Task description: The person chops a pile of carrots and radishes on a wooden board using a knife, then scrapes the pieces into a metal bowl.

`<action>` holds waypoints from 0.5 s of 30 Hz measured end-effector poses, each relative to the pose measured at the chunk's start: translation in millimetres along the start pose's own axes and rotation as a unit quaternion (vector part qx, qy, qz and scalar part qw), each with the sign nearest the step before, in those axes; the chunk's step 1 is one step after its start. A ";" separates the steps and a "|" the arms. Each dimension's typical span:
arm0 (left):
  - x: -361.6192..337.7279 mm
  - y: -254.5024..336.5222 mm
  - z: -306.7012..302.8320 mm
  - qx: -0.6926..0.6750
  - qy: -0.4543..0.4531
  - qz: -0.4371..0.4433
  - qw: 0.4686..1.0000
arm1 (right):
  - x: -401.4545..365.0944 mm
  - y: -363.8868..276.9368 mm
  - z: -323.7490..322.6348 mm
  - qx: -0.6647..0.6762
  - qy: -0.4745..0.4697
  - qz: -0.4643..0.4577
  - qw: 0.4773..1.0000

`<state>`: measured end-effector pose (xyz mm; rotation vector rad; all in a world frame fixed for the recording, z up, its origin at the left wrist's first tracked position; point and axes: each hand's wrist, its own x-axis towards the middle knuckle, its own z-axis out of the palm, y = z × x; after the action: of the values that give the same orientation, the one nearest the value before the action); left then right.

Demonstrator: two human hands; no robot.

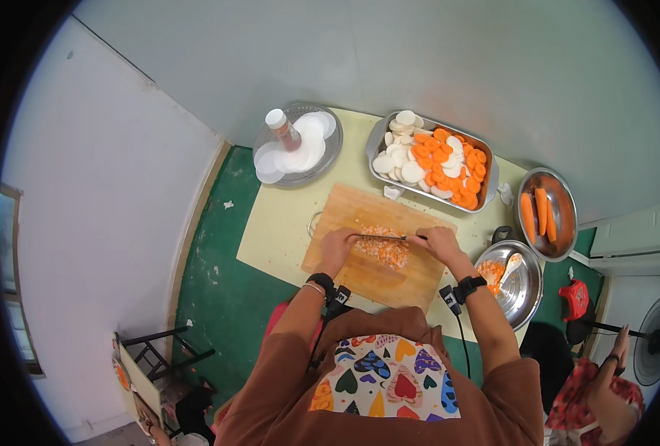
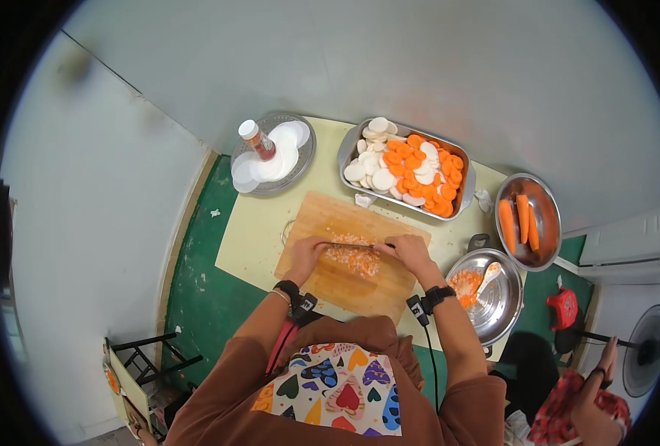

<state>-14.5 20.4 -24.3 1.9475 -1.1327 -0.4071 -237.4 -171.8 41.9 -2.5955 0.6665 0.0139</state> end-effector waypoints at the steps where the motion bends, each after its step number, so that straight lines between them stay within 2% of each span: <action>1: 1.9 6.0 0.2 0.022 -0.003 0.009 1.000 | -3.4 7.4 9.6 0.009 0.005 0.007 1.000; 6: 4.3 2.7 -1.2 0.064 -0.014 0.023 0.998 | 6.8 -3.1 -10.9 0.001 -0.024 0.006 1.000; 8: -0.5 5.1 -1.6 -0.007 -0.002 0.002 1.000 | 8.5 -0.6 -0.3 0.022 0.046 0.039 0.998; 11: 0.4 11.2 1.8 0.060 -0.006 -0.003 0.998 | 7.6 26.4 37.2 0.002 0.022 0.092 0.995; 15: -0.9 -0.3 1.4 0.021 -0.004 0.004 1.000 | 15.3 -7.3 -3.1 -0.012 0.035 0.075 0.997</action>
<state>-15.7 20.5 -25.6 1.9788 -1.1632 -0.3902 -220.8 -174.4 45.9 -2.5722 0.8896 -0.0211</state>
